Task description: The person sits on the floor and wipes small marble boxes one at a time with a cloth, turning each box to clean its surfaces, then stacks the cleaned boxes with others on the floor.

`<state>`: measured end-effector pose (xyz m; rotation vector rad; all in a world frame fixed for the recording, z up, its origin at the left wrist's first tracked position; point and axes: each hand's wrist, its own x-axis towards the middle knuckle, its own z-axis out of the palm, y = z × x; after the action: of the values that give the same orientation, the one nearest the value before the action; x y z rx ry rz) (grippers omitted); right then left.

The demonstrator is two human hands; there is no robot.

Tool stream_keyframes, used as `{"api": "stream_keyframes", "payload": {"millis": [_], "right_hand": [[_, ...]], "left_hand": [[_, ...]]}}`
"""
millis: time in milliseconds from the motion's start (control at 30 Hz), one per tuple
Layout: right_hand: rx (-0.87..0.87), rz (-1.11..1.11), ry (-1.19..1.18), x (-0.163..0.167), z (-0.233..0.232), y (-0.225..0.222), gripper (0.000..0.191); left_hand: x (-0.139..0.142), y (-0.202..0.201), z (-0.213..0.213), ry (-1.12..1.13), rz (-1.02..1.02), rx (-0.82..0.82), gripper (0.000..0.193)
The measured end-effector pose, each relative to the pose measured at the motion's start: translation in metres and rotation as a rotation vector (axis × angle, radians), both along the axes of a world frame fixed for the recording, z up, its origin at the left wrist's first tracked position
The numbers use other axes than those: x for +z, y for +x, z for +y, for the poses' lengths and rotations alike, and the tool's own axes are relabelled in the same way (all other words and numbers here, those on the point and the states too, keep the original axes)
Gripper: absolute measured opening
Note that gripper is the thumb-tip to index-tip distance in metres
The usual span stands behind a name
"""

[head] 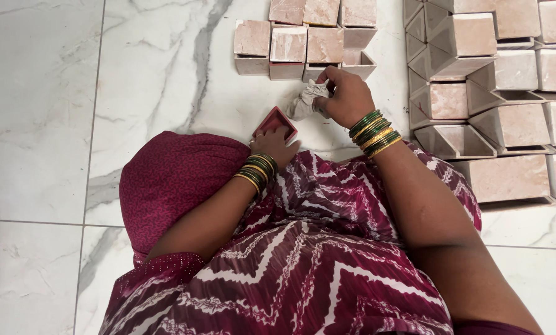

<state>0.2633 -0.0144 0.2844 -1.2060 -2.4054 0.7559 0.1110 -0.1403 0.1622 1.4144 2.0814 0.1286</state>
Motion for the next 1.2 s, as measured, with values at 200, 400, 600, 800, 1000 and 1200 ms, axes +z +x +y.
{"api": "stream_keyframes", "payload": {"millis": [200,400,600,800,1000,1200], "right_hand": [[-0.007,-0.021,-0.024,0.001,-0.001,-0.002,0.032],[0.014,-0.034,-0.002,-0.001,0.0,-0.002,0.032],[0.016,-0.044,-0.015,-0.002,0.0,-0.003,0.032],[0.033,-0.049,0.0,-0.002,-0.002,-0.003,0.034],[0.053,-0.033,0.024,-0.001,-0.003,-0.004,0.037],[0.13,0.008,0.061,-0.004,-0.005,-0.003,0.046]], "left_hand": [[0.001,-0.013,0.009,-0.034,-0.397,0.331,0.081],[0.0,-0.012,0.013,-0.085,-0.289,0.278,0.085],[0.003,-0.014,0.013,-0.078,-0.352,0.278,0.088],[-0.022,-0.016,0.014,0.098,-0.431,0.268,0.079],[-0.042,-0.011,0.018,0.576,-0.61,0.327,0.046],[-0.041,-0.013,0.021,0.701,-0.952,0.302,0.038]]}}
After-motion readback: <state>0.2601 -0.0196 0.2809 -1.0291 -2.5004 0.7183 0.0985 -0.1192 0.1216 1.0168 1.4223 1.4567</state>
